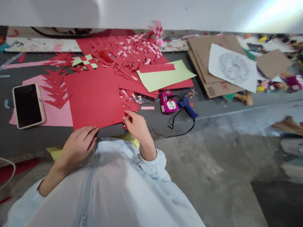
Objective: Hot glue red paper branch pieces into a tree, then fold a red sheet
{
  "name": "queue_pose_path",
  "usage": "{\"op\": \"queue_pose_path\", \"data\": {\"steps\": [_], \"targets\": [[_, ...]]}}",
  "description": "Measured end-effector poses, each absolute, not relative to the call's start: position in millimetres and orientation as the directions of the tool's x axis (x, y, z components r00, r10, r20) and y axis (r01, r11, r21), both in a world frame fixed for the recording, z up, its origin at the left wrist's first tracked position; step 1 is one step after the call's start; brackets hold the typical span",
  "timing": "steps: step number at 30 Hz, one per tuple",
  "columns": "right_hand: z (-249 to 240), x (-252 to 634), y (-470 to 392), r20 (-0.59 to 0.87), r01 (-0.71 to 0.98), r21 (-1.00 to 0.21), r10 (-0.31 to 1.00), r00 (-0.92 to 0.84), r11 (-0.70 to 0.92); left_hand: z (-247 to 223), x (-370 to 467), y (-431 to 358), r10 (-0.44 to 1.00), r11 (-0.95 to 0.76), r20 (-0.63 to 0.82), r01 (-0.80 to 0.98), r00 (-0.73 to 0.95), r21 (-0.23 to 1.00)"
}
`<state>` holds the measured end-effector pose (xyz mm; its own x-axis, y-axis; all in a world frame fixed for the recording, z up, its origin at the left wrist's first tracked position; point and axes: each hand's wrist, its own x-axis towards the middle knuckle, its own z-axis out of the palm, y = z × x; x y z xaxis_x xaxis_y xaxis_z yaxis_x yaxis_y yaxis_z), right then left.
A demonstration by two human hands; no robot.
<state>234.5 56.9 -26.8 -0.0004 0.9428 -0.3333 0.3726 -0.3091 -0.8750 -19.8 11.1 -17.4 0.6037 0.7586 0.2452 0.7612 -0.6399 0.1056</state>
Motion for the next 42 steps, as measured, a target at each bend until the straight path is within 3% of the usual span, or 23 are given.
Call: {"op": "queue_pose_path", "data": {"steps": [7, 12, 21, 30, 35, 42], "targets": [[-18.9, 234.3, 57.0, -0.353, 0.281, -0.898, 0.936, 0.005, -0.34, -19.6, -21.4, 9.1, 0.806, -0.583, 0.228, 0.799, 0.546, 0.15], [-15.5, 244.2, 57.4, -0.365, 0.169, -0.917, 0.931, 0.008, -0.361, -11.9, -24.5, 8.5, 0.812, -0.558, 0.253, 0.827, 0.525, 0.075], [-13.7, 280.1, 52.5, -0.363, 0.215, -0.902, 0.927, 0.089, -0.374, -7.8, -43.7, 11.3, 0.791, -0.564, 0.314, 0.825, 0.525, 0.041], [-15.5, 304.2, 39.9, -0.37, 0.24, -0.89, 0.921, 0.122, -0.389, 0.1, -56.9, 42.9, 0.873, -0.483, 0.178, 0.854, 0.453, 0.192], [-16.5, 301.3, 37.3, -0.403, 0.233, -0.874, 0.904, 0.145, -0.427, -0.8, -58.5, 69.0, 0.881, -0.466, 0.176, 0.871, 0.44, 0.157], [-17.4, 302.2, 40.4, -0.357, 0.306, -0.87, 0.922, 0.152, -0.387, -4.3, -40.9, 114.6, 0.913, -0.407, 0.05, 0.896, 0.405, 0.178]]}}
